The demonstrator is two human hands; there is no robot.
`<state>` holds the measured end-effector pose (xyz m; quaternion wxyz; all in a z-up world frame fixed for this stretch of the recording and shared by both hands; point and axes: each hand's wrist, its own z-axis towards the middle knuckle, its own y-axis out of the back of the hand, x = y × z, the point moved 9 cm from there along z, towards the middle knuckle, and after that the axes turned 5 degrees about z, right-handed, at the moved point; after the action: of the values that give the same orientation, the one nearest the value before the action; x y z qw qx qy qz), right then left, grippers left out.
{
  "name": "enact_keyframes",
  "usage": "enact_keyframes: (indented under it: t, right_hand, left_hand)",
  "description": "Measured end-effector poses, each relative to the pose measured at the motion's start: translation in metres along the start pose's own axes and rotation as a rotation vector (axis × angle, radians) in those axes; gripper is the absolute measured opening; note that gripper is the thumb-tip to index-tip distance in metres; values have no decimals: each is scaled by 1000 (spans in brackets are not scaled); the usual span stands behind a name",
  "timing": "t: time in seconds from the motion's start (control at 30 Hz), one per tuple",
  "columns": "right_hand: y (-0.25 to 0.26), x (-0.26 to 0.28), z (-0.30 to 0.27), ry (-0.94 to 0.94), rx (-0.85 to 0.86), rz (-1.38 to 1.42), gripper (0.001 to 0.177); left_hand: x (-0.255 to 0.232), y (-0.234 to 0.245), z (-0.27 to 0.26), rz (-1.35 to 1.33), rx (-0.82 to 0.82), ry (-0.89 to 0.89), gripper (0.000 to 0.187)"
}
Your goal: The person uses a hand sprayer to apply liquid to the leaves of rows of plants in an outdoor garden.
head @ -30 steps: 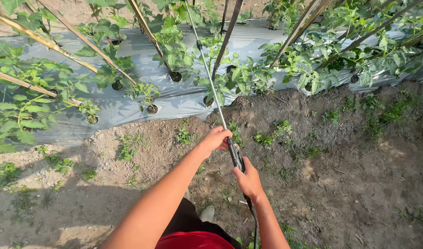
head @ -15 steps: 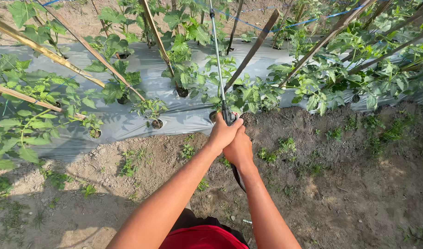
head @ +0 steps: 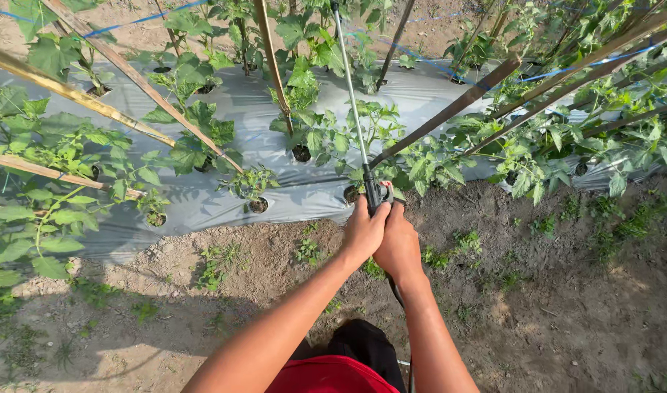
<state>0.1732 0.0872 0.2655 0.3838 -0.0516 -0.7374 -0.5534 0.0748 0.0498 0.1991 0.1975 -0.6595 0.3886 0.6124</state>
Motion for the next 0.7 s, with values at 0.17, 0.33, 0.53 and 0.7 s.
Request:
enact_keyframes:
  t: [0.17, 0.33, 0.53, 0.7]
  right_hand:
    - [4, -13, 27, 69, 44, -195, 43]
    - [4, -19, 48, 30, 119, -341, 35]
    - [18, 2, 75, 98, 127, -319, 49]
    - [16, 3, 91, 70, 170, -361, 40]
  left_hand:
    - [28, -28, 18, -181, -30, 84, 39]
    - [29, -53, 25, -740, 85, 228, 30]
    - [18, -48, 44, -720, -5, 235, 26]
    - [17, -48, 64, -671, 3, 256, 30]
